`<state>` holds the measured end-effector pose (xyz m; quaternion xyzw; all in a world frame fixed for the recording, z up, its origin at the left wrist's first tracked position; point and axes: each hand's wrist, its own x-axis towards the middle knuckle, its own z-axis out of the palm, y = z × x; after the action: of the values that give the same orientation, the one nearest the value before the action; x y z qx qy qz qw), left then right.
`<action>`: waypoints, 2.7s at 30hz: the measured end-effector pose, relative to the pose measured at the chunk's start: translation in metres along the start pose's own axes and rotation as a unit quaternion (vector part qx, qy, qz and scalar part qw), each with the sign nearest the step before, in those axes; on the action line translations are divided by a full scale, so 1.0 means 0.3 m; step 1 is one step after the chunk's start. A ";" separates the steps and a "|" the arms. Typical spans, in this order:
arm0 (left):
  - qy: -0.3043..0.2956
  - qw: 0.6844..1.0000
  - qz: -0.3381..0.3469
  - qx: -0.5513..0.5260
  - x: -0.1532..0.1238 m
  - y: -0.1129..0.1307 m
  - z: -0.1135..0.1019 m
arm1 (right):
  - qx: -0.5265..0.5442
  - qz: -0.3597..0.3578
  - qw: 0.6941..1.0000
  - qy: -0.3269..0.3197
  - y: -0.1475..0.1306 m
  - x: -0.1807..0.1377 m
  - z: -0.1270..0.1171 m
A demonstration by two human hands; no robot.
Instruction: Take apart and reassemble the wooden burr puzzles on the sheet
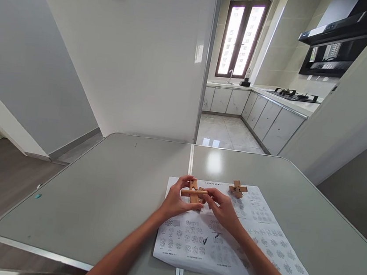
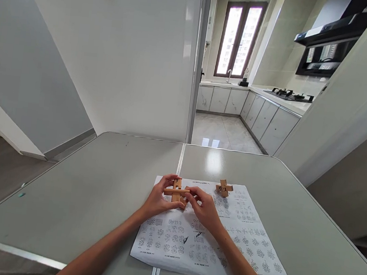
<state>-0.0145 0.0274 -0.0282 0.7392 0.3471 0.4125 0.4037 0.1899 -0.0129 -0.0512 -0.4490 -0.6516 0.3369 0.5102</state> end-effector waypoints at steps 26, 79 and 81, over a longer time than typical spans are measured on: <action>-0.001 0.999 -0.011 -0.035 0.023 -0.043 0.024 | 0.013 0.007 1.000 -0.011 0.002 -0.011 0.003; -0.004 0.974 0.062 0.218 0.033 -0.059 -0.026 | 0.294 0.158 0.941 -0.063 -0.026 -0.012 -0.050; 0.018 0.973 0.019 0.228 0.029 -0.052 -0.027 | 0.284 0.158 0.945 -0.022 -0.029 -0.001 -0.048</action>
<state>-0.0208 0.0439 -0.0364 0.8106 0.4253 0.3432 0.2102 0.2017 -0.0167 -0.0400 -0.3755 -0.4607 0.5942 0.5419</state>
